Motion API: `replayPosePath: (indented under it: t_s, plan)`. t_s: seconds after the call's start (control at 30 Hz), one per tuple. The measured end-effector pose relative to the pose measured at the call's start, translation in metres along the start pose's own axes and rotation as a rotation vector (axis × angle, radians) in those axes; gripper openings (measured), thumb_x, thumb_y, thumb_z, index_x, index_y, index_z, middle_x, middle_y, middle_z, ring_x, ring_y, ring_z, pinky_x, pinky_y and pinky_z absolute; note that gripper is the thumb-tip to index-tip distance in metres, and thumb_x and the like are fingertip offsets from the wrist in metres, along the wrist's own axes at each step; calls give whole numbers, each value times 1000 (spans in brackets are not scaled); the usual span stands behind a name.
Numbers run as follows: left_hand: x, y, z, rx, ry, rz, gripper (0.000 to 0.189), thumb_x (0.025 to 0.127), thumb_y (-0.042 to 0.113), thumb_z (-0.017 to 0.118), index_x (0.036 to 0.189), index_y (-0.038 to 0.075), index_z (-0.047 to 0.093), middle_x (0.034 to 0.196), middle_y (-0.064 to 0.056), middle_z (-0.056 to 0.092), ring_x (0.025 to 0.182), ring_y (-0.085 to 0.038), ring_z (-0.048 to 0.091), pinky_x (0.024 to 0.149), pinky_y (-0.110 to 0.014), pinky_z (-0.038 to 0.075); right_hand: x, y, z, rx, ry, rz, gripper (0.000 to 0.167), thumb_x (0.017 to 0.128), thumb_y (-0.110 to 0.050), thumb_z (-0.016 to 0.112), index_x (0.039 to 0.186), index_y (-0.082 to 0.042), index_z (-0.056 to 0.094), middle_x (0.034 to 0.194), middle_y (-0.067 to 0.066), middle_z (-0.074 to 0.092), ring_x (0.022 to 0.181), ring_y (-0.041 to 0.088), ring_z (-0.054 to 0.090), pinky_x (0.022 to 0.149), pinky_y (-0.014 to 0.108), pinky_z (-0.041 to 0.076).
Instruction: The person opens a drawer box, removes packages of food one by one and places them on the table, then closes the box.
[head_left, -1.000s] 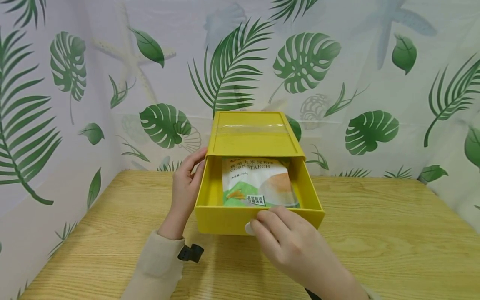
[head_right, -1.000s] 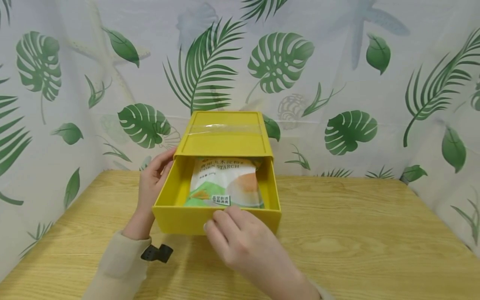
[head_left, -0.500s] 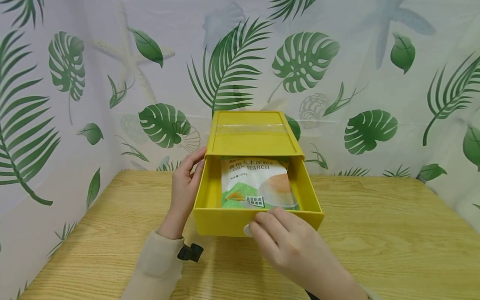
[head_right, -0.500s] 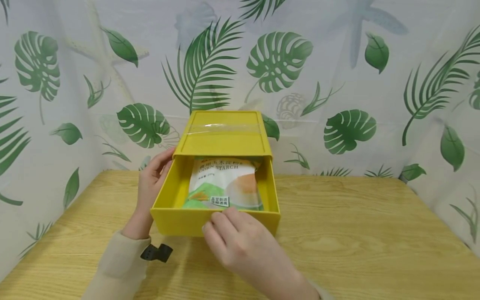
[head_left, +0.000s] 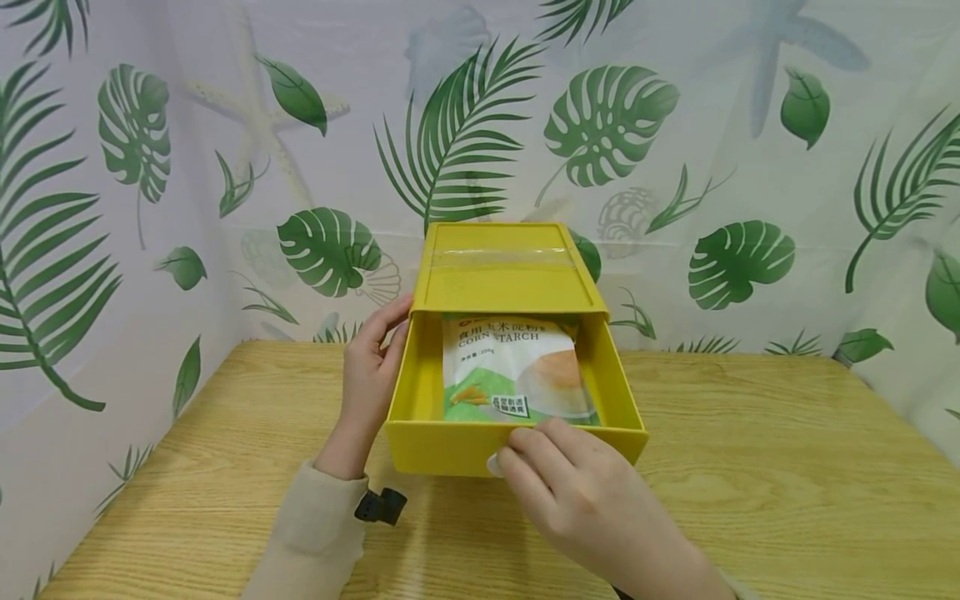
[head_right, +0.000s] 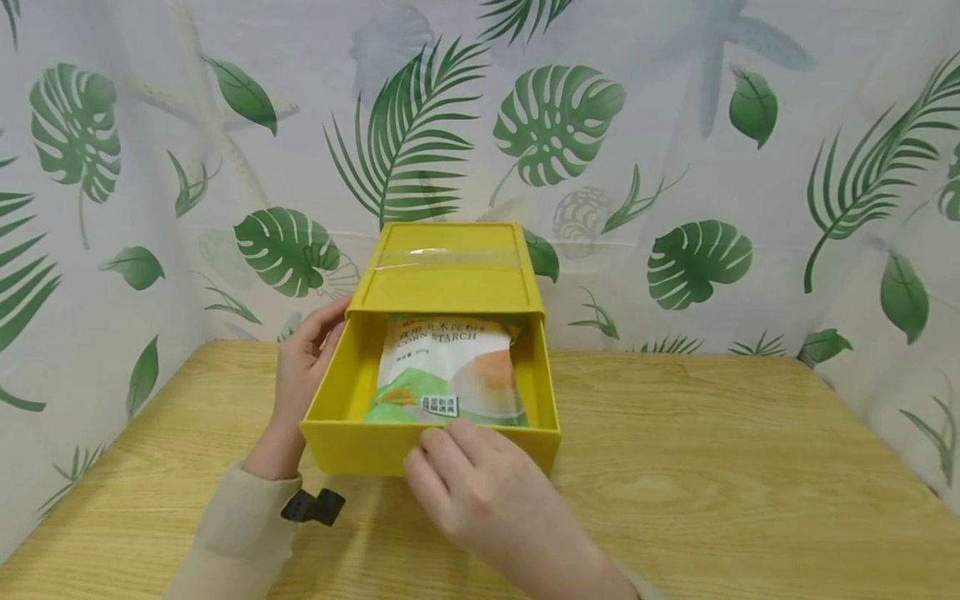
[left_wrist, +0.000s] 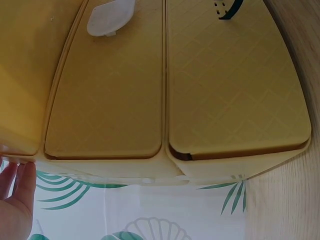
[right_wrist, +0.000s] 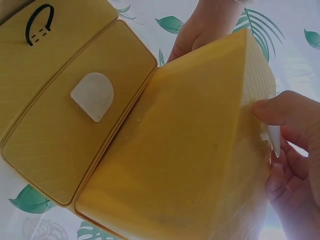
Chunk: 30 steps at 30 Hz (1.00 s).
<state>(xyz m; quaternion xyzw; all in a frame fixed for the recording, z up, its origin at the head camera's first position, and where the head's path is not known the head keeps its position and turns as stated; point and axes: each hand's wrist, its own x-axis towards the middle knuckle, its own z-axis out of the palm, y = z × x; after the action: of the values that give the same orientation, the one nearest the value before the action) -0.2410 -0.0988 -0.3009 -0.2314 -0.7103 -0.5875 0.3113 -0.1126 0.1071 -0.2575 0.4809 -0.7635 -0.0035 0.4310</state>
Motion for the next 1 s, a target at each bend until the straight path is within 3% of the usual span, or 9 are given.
replayPosePath:
  t_s: [0.3,1.0]
  plan:
    - [0,0,0,11,-4,2,30,89,1,47,118,-3,53,119,-13,52,106,-20,51,80,-30,48,-2,-1,1,8,-41,21,41,99,-9,20,85,-3,59,83,6,58,71,17,50,64,22,49]
    - [0,0,0,7,-1,9,30,89,1,48,118,-4,53,119,-14,53,106,-20,51,80,-31,48,-2,-2,-3,-3,-30,2,41,98,-5,21,86,-3,61,83,4,58,72,17,51,65,23,49]
